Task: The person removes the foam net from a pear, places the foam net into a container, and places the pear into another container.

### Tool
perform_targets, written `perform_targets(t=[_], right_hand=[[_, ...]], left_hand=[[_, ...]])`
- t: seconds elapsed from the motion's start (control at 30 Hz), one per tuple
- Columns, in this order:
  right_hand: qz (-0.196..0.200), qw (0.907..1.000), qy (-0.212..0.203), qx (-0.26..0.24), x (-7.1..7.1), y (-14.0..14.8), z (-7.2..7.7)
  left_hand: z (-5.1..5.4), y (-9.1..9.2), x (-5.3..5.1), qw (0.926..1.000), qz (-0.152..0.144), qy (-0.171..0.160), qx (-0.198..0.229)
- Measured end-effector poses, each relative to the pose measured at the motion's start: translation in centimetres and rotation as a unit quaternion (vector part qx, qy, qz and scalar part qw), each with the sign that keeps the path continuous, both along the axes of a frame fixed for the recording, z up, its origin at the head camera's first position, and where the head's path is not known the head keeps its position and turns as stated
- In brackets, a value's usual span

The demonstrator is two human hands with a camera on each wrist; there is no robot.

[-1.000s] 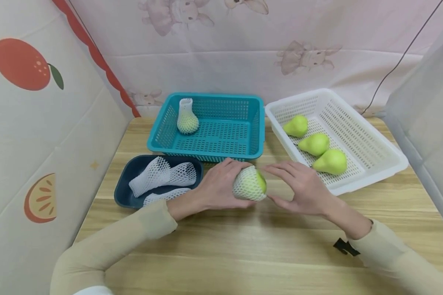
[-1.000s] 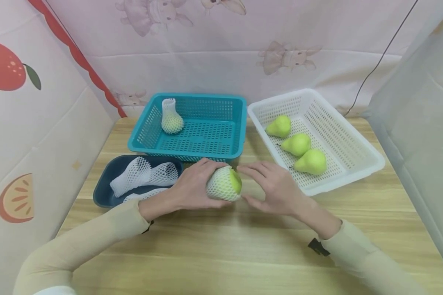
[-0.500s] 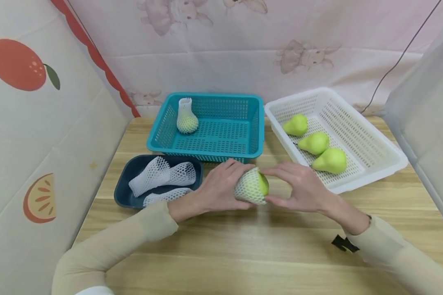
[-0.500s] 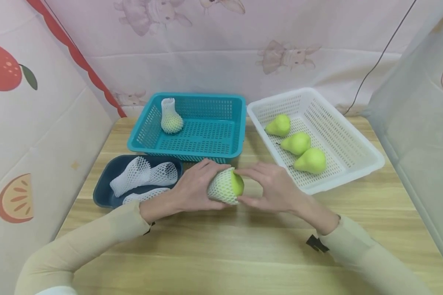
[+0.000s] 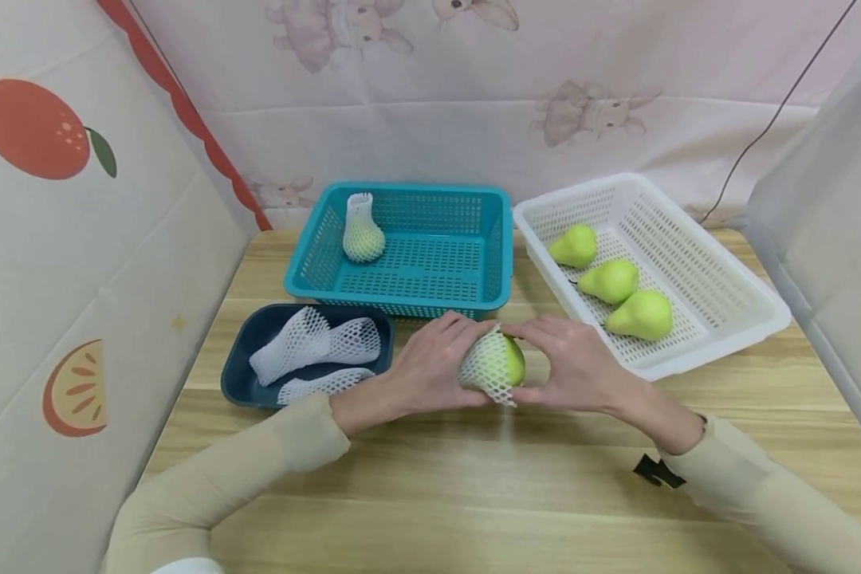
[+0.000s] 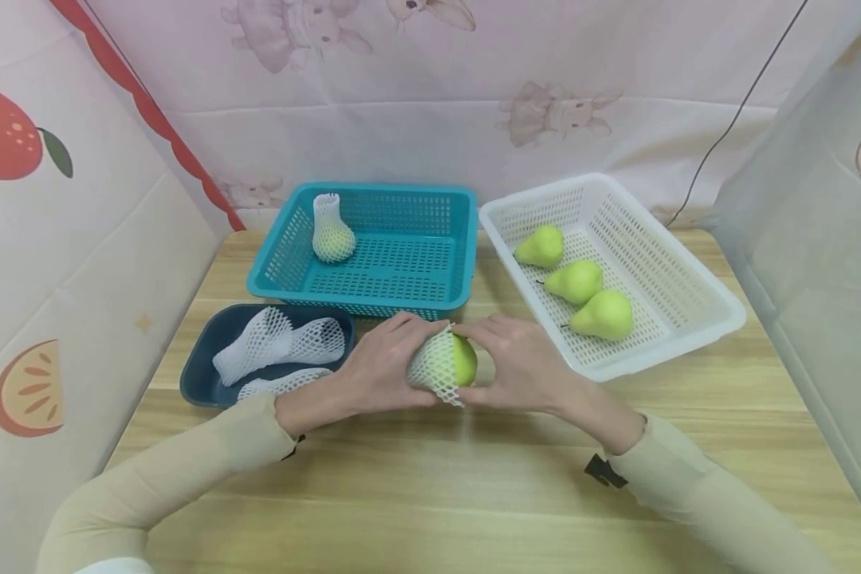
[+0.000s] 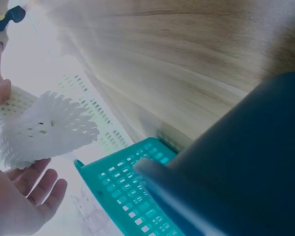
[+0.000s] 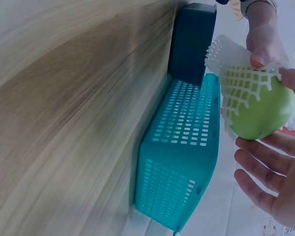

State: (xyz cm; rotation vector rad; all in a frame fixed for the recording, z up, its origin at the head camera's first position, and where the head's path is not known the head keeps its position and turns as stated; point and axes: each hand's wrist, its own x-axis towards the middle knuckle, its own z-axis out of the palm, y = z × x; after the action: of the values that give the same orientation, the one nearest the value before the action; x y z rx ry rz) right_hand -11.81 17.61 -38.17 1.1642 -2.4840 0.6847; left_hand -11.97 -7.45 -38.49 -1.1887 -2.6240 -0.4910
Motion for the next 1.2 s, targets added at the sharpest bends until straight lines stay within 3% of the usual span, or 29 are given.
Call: perform_targets(t=[0.13,0.4,0.73,1.0,1.2], right_hand=[[-0.011,0.9999,-0.008,0.004,0.0,-0.1,0.1],[-0.016,0.9994,0.027,-0.014,-0.1,0.1,-0.1],[-0.024,0.9989,0.035,-0.022,-0.1,0.8,-0.1],[-0.030,0.9979,0.045,-0.036,0.0,1.6,0.0],[-0.040,0.9972,0.052,-0.035,-0.2,2.4,0.4]], left_hand=[[0.0,-0.1,0.0,1.0000,0.000,0.003,-0.004],[0.2,-0.3,0.1,1.0000,0.001,-0.001,-0.003],[0.2,-0.6,0.3,0.9999,0.002,-0.011,-0.008],[0.2,-1.4,0.4,0.9997,-0.008,0.008,-0.022],[0.7,-2.7,0.7,0.9996,0.011,0.002,-0.027]])
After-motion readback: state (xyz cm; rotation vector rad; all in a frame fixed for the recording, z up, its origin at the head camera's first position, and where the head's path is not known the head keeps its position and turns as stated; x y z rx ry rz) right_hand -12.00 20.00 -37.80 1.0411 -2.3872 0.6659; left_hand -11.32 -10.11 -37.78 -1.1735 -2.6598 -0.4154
